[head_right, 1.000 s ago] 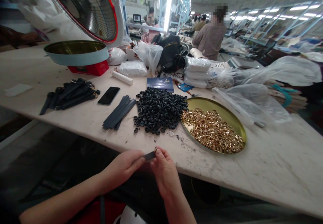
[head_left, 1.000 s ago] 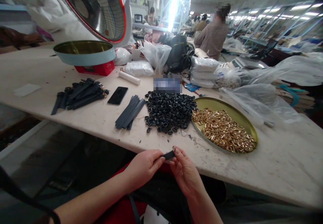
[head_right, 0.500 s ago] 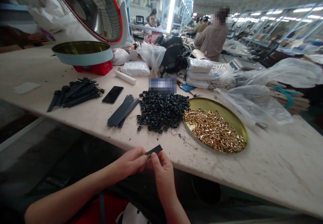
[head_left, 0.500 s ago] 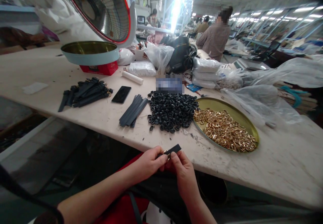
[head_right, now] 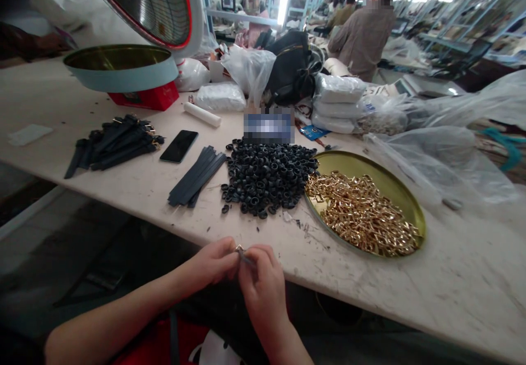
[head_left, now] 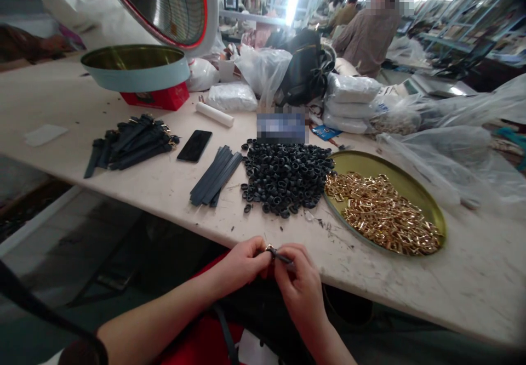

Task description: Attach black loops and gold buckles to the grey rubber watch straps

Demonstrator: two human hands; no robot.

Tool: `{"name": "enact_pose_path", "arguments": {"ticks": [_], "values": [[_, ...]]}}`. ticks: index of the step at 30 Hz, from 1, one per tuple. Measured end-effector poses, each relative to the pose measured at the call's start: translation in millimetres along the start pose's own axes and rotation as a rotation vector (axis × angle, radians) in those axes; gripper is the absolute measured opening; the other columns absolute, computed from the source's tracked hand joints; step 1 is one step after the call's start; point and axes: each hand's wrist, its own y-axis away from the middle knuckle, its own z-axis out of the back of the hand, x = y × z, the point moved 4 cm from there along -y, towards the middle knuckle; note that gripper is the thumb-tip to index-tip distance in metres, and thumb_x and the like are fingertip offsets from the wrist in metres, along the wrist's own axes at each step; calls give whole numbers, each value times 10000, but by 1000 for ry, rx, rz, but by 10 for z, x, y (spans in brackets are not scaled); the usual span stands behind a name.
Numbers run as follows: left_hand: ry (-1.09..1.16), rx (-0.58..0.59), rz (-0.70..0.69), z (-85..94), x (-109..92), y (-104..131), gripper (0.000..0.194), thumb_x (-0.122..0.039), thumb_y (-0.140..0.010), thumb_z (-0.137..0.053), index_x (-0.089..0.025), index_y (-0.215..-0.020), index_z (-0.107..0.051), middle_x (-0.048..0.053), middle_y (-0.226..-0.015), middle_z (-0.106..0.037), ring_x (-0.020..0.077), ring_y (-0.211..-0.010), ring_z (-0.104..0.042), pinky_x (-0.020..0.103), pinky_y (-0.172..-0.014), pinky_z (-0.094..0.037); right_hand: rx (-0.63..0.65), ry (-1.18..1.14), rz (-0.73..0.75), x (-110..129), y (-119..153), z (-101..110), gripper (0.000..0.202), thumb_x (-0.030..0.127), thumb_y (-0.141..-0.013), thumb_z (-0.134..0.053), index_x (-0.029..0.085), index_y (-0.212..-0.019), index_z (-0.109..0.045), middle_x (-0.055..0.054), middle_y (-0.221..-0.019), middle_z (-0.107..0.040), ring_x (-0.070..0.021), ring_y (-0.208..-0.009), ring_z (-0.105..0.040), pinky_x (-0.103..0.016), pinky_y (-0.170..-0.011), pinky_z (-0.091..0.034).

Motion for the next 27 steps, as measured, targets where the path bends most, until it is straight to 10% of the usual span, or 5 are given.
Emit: {"name": "enact_pose_path", "arguments": {"ticks": [7,11,19,27], "values": [[-159,5,-63,74,-158,-25,313,-455,-761,-515,-157,-676,-471,-49,-555,-508,92,-530,-446,193,-487,-312,184,-158,-249,-123,-100,-12,195,373,-782,-547,185,-740,-519,14,-660,-516,-128,-610,-485,-231,-551,-399],[-162,-51,-68,122,-163,-119,342,-387,-744,-557,-171,-998,-483,-71,-596,-515,95,-497,-468,197,-479,-332,364,-88,-170,-127,-286,71,264,395,-844,-447,179,-739,-555,-4,-680,-548,-141,-649,-514,-242,-591,-402],[-203,-129,-149,163,-199,-176,220,-353,-821,-429,-158,-798,-528,-51,-566,-495,97,-538,-453,199,-535,-340,53,646,119,-225,-996,331,132,209,-783,-490,183,-746,-614,-69,-787,-555,-186,-689,-509,-313,-662,-363],[-115,-217,-245,174,-219,-45,234,-366,-816,-438,-153,-782,-529,-53,-558,-472,89,-526,-433,189,-506,-326,59,151,-32,-90,-695,339,175,338,-766,-536,179,-838,-553,-32,-749,-570,-153,-661,-528,-286,-626,-426]]}}
